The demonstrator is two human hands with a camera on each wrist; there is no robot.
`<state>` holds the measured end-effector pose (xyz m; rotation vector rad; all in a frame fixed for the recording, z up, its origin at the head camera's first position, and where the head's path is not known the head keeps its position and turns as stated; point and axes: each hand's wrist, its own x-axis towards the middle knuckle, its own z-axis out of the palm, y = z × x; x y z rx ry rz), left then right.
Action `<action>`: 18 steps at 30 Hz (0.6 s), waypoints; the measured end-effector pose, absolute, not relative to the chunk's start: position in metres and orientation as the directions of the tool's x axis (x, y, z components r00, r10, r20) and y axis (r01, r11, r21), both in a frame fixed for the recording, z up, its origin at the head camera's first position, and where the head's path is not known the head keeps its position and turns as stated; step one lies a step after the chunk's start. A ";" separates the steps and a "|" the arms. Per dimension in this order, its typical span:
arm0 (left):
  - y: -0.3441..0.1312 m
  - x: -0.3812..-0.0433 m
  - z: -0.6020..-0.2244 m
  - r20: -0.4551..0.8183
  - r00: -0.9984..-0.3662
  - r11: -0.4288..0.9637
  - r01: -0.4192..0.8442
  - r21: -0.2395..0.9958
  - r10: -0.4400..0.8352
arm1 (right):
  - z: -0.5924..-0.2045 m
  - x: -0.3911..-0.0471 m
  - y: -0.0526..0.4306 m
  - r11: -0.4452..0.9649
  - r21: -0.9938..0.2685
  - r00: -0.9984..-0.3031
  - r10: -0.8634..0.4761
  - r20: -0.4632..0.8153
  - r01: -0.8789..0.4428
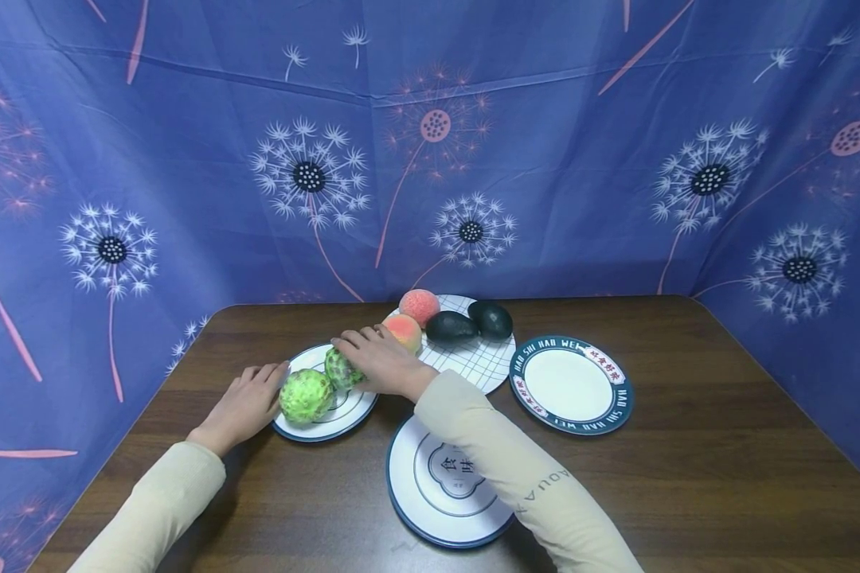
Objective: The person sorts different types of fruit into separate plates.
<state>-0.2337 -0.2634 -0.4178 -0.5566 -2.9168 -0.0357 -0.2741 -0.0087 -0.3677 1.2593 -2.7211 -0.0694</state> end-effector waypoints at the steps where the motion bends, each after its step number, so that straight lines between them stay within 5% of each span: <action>1: -0.264 -0.234 -0.418 0.176 -0.915 0.930 0.367 -0.013 0.363 | -0.367 -0.274 -0.007 0.648 0.098 -0.638 -0.761 0.114 -0.755; 18: -0.264 -0.233 -0.415 0.292 -0.890 0.933 0.358 -0.031 0.351 | -0.361 -0.271 0.033 0.684 0.114 -0.660 -0.727 0.189 -0.721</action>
